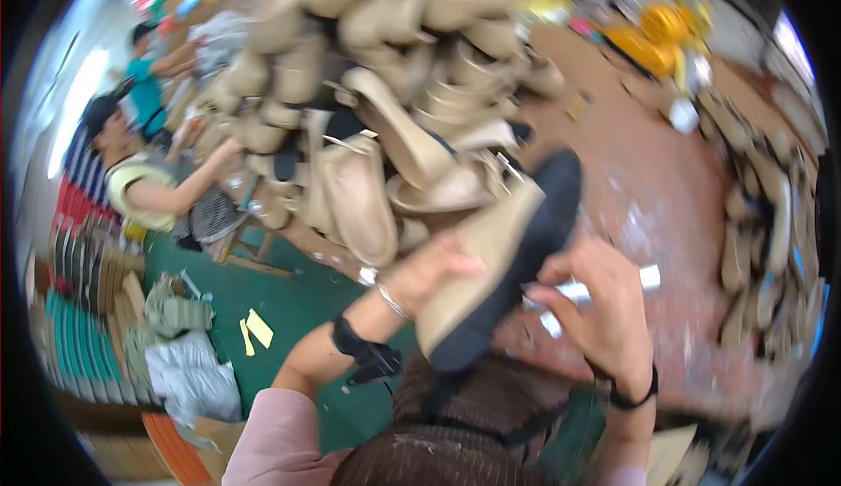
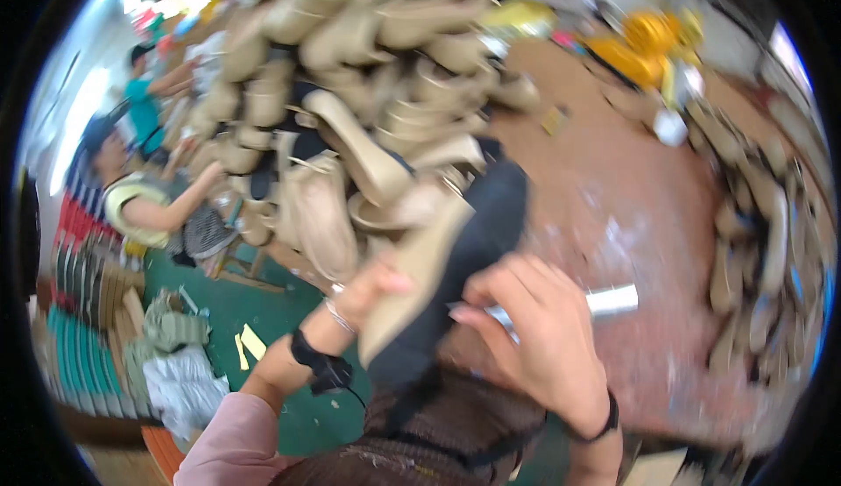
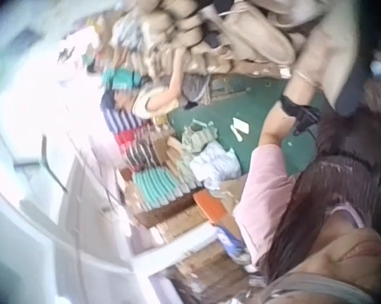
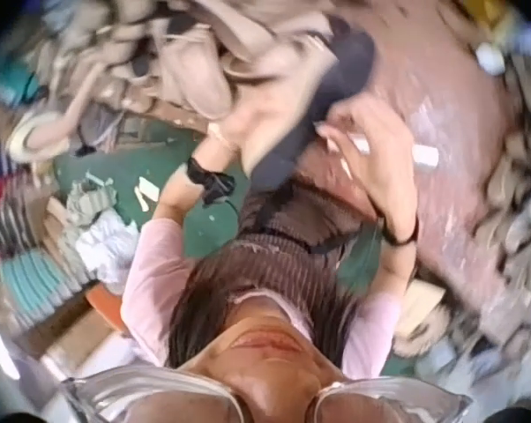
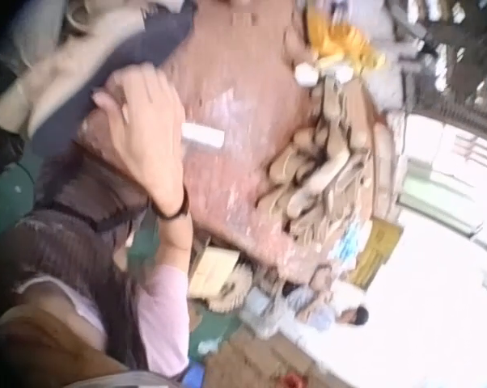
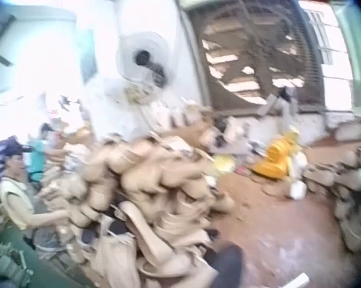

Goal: Applying labels and inserting insoles into finished shoes during a manufacturing process.

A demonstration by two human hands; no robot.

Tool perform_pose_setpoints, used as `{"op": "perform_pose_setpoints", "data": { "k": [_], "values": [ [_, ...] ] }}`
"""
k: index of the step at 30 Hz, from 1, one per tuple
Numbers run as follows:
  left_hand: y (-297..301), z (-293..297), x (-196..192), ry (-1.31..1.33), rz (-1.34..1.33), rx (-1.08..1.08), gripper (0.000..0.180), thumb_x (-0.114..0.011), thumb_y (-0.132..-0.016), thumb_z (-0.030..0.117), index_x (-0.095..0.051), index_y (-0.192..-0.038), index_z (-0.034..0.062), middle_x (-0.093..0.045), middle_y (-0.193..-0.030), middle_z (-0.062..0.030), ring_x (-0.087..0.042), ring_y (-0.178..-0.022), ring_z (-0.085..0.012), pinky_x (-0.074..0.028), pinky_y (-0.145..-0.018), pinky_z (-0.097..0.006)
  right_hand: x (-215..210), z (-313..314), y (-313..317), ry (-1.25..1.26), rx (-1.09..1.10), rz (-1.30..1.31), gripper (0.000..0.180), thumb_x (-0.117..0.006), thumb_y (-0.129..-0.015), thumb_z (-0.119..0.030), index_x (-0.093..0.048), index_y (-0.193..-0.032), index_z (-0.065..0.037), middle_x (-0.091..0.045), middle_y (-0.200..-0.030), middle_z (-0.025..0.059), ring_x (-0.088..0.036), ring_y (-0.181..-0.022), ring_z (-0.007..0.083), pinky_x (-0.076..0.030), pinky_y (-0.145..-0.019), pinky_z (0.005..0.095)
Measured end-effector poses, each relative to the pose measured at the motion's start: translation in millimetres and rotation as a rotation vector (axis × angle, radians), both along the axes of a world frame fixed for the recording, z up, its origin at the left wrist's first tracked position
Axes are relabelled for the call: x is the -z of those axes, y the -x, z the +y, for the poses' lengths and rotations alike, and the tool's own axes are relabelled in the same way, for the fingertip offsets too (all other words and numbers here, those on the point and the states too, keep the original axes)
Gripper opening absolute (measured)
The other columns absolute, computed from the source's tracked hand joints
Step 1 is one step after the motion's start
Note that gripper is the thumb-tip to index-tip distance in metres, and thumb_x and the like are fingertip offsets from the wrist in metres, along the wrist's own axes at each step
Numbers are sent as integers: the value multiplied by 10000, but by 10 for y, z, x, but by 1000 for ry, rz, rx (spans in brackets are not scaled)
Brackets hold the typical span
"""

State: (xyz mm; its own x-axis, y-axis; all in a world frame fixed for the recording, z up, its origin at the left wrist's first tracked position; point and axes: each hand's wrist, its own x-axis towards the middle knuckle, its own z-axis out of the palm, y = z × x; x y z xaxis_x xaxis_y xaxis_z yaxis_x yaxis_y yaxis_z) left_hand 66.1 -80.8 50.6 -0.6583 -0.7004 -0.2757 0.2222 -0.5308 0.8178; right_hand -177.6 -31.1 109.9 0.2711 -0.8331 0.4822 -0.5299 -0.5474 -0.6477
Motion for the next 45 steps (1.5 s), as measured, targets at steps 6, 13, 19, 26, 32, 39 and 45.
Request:
{"op": "perform_pose_setpoints", "data": {
  "k": [6, 13, 19, 26, 32, 39, 45],
  "values": [
    [166, 181, 236, 43, -147, 240, 536, -757, -890, 268, -546, -1305, 2, -627, -1132, -25, -587, -1003, -79, -500, -858, -262, 155, 365, 53, -107, 171, 334, 558, -930, -634, -282, -593, -1028, -76, -675, -849, 112, -627, -791, 277, -491, -767, 426],
    [17, 303, 430, -41, 138, 305, 405, -730, -897, 207, -599, -1223, 5, -659, -1010, -2, -624, -893, -73, -524, -776, -248, 280, 297, -49, -327, 438, 220, 713, -985, -512, -267, -545, -1011, -13, -577, -680, 82, -577, -665, 282, -487, -634, 408],
    [-232, -154, -256, 539, -186, 121, 375, -805, -842, 280, -673, -1067, 10, -656, -993, -10, -589, -907, -95, -493, -805, -270, 605, 248, 335, -181, 715, 53, 418, -787, -831, -145, -600, -1162, 29, -623, -730, 112, -587, -643, 260, -505, -641, 364],
    [-492, -1229, -2512, 1419, -697, -732, 274, -729, -757, 248, -704, -873, 1, -668, -737, -61, -595, -726, -89, -510, -697, -300, 1420, 627, 715, -309, 434, 368, 424, -695, -854, -58, -601, -1263, 3, -633, -1164, 254, -596, -1137, 357, -434, -1019, 414],
    [-774, -2680, -2483, 1367, -1751, -457, 618, -582, -821, 672, -771, -1001, 112, -722, -1038, -193, -670, -1017, -360, -517, -918, -437, 1726, 699, 548, -347, 440, 412, 549, -753, -748, -93, -577, -1267, -62, -495, -1396, 181, -372, -1383, 401, -164, -1169, 631],
    [-2329, -3820, -2671, 1768, -1750, -523, 627, -472, -938, 630, -703, -1170, 96, -701, -1152, -167, -635, -1107, -282, -461, -939, -358, 1614, 465, 595, -283, 511, 357, 411, -801, -721, -138, -664, -1102, -70, -616, -1120, 122, -562, -1130, 338, -271, -1147, 588],
    [-489, -2060, -1640, 1927, -1349, -751, 361, -546, -1012, 297, -635, -1285, 78, -696, -1158, -85, -654, -1029, -169, -483, -860, -283, 1293, 624, 561, -384, 534, 133, 361, -824, -729, -189, -670, -1027, -54, -602, -943, 110, -602, -900, 346, -469, -986, 477]
  ]
}}
